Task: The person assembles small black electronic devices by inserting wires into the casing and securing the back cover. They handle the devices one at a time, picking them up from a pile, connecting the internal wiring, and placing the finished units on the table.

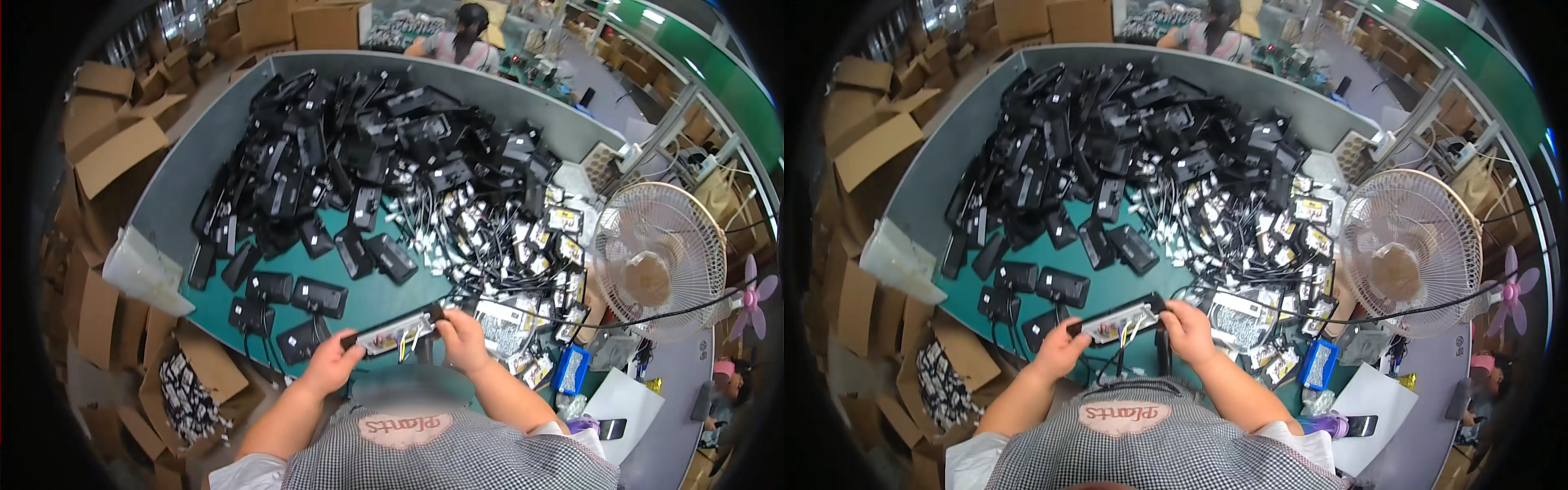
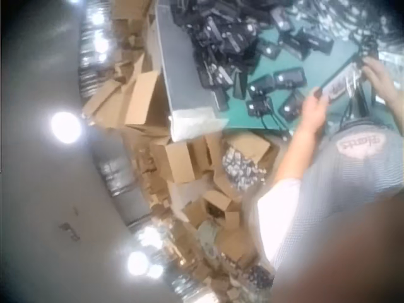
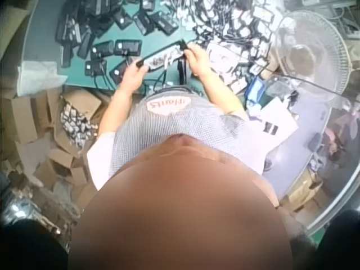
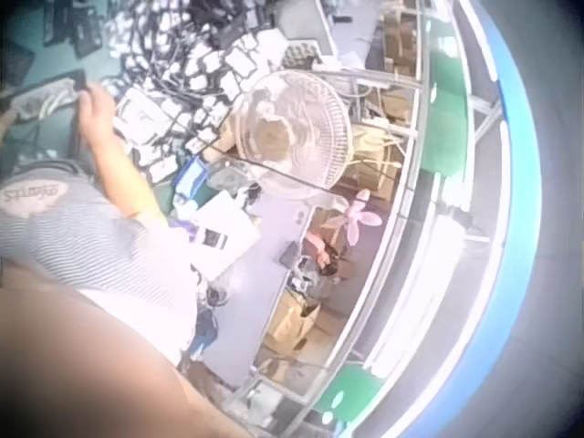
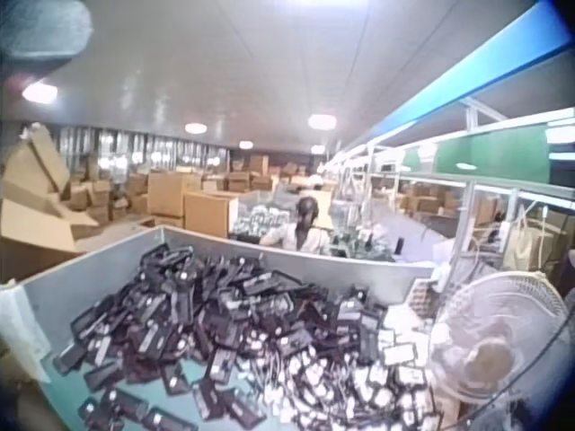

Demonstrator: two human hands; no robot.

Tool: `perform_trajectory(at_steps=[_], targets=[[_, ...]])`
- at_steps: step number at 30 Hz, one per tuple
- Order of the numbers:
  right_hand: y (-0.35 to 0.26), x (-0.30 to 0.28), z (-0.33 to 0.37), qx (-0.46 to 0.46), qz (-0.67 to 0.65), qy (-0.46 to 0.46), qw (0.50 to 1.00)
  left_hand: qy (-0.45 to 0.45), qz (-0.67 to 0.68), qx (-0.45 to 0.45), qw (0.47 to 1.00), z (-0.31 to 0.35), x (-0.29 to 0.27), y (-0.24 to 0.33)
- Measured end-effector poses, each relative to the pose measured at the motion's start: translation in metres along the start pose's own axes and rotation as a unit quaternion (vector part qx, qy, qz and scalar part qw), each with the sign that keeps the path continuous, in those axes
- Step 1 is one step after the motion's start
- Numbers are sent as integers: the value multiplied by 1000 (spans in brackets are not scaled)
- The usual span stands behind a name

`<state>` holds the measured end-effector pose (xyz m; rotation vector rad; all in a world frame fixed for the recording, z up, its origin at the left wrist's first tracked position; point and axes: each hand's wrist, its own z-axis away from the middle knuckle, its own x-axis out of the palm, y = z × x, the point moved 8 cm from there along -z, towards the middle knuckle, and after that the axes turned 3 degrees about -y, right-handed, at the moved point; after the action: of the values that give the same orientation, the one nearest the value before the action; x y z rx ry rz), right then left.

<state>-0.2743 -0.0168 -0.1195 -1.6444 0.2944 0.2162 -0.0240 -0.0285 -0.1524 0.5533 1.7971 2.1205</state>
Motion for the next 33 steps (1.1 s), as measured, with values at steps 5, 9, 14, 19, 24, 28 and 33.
perform_trajectory(at_steps=[5, 9, 14, 19, 24, 28, 33], targets=[[-49, 6, 0, -137, 95, -127, 978, -347, 224, -100, 905, 14, 45, 35], [-52, 26, 3, -106, 76, -188, 973, -458, 66, -140, 875, 20, 70, 18], [31, 60, 14, 173, -417, -94, 887, -39, -362, 15, 931, -31, 42, 43], [39, 114, 24, 273, -298, -240, 883, 81, -496, 56, 863, -36, 18, 23], [78, 106, 0, 200, -46, -181, 962, 163, -558, 13, 813, -35, -24, -5], [120, 129, -6, 196, 122, -264, 936, 194, -588, -21, 785, -36, -51, -27], [140, 134, -49, 254, 75, -254, 930, 152, -560, -58, 812, -35, -62, -53]])
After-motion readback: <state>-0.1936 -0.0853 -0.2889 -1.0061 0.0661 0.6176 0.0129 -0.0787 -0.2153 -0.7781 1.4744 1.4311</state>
